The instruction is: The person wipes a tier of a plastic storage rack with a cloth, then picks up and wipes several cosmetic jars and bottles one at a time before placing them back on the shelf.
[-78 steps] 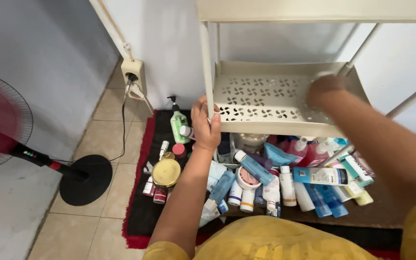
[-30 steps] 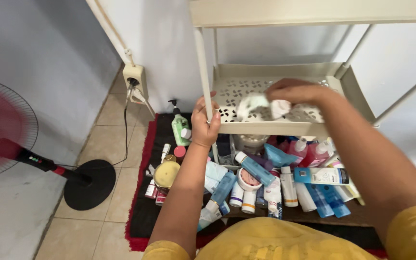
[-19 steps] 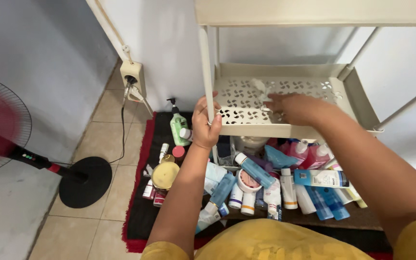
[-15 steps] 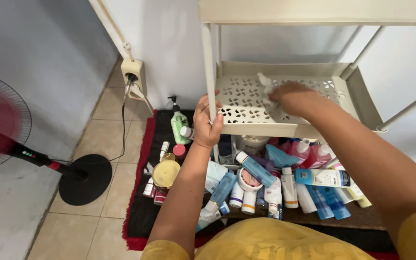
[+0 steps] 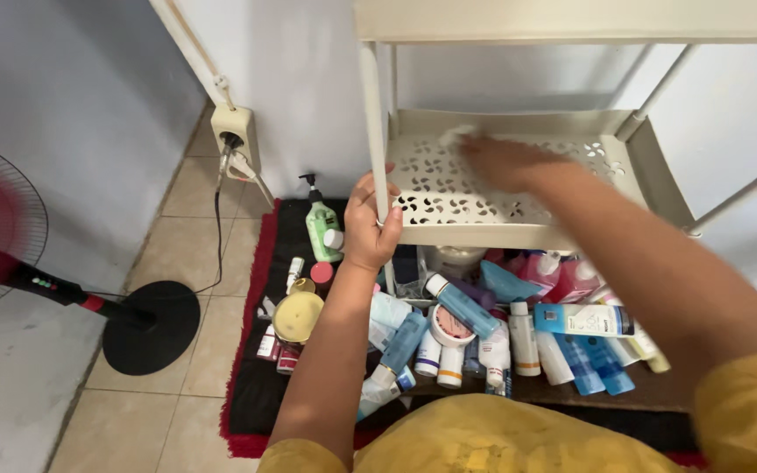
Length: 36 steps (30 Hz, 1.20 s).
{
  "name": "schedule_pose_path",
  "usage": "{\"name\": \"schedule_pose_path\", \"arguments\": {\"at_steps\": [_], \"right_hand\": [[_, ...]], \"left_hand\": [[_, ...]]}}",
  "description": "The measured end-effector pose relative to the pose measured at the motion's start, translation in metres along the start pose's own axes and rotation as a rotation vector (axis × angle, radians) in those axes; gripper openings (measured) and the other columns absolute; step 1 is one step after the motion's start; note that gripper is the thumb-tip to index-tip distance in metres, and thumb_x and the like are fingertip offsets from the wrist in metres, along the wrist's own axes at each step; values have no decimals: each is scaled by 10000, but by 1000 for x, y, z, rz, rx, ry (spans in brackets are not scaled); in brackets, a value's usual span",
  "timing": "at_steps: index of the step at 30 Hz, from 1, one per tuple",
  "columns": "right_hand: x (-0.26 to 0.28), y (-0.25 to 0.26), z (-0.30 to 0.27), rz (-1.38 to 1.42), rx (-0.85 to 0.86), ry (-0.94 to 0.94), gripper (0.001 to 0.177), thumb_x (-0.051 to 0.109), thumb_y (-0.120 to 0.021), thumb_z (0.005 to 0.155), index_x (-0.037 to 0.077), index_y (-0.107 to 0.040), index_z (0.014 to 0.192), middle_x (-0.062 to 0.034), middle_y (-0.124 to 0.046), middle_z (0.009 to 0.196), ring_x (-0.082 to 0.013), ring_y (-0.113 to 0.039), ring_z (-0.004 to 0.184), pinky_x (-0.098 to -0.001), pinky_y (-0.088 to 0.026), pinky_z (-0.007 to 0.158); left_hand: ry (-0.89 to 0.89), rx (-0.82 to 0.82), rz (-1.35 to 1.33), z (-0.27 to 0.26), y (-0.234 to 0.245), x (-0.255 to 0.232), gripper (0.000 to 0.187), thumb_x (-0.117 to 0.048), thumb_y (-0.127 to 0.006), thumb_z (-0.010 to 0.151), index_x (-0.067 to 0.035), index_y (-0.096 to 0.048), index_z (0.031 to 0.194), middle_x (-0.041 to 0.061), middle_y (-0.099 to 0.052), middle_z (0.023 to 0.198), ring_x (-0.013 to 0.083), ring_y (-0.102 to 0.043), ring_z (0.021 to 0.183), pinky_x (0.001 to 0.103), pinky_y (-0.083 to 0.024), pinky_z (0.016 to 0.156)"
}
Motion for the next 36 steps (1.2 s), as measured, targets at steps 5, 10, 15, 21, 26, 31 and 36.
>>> {"name": "schedule_pose_path", "arguments": {"at_steps": [5, 10, 15, 21, 26, 31, 36], "right_hand": [[-108, 11, -34, -154, -67, -164, 669, 84, -471, 972, 270, -312, 1595, -11, -330, 1643, -301, -433, 1439, -437, -336, 1192], [-162, -1, -21, -189, -208, -364, 655, 109, -599, 940, -12, -372, 1542, -279, -480, 1499, -399, -566, 1301, -461, -487, 1061], [-105, -10, 29, -136, -227, -187, 403, 179, -454, 1017, -86, -636, 1261, -313, -638, 1283, -411, -687, 1089, -461, -544, 956], [37, -12, 20, -44, -176, 129, 692, 61, -537, 866, 56, -315, 1522, -248, -349, 1541, -384, -437, 1373, -448, -373, 1118], [-24, 3, -1, -188, -161, -174, 499, 365, -309, 1084, 153, -448, 1514, -161, -497, 1517, -376, -515, 1355, -481, -386, 1156], [-177, 1, -22, -214, -203, -429, 649, 182, -664, 886, 191, -508, 1516, -182, -671, 1352, -388, -645, 1222, -504, -529, 1001], [-239, -41, 14, -527, 8, -350, 607, 227, -711, 854, 73, -543, 1417, -146, -684, 1328, -345, -703, 1165, -456, -576, 962]], "left_hand": [[-8, -17, -21, 0, -3, 0, 246, -197, -595, 928, -6, -657, 1070, 199, -631, 1287, 399, -589, 1327, 458, -474, 1114], [-16, -52, -48, 0, -8, 0, 237, -193, -573, 931, -8, -649, 1057, 196, -629, 1262, 396, -587, 1321, 459, -472, 1107], [-16, -60, -65, -1, -6, 0, 249, -209, -574, 919, -7, -636, 1050, 220, -619, 1305, 396, -581, 1299, 468, -453, 1119], [-23, -11, -9, -2, -1, 2, 261, -237, -578, 940, -21, -632, 1076, 217, -617, 1342, 396, -584, 1312, 461, -452, 1131], [-37, 18, 127, -6, 3, 3, 260, -246, -597, 927, -46, -648, 1085, 198, -633, 1375, 393, -579, 1303, 469, -421, 1120], [0, -8, 34, -4, -2, 6, 264, -254, -592, 929, -38, -641, 1073, 199, -634, 1346, 386, -584, 1298, 455, -443, 1122], [-21, -61, 2, -5, -4, 1, 278, -251, -582, 930, -22, -644, 1074, 229, -634, 1338, 400, -574, 1311, 468, -432, 1141]]}}
Point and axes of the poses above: each hand's wrist, its own z-axis towards the middle knuckle, its own y-axis out of the back of the hand, x = y × z, the point moved 3 cm from there along z, towards the middle knuckle
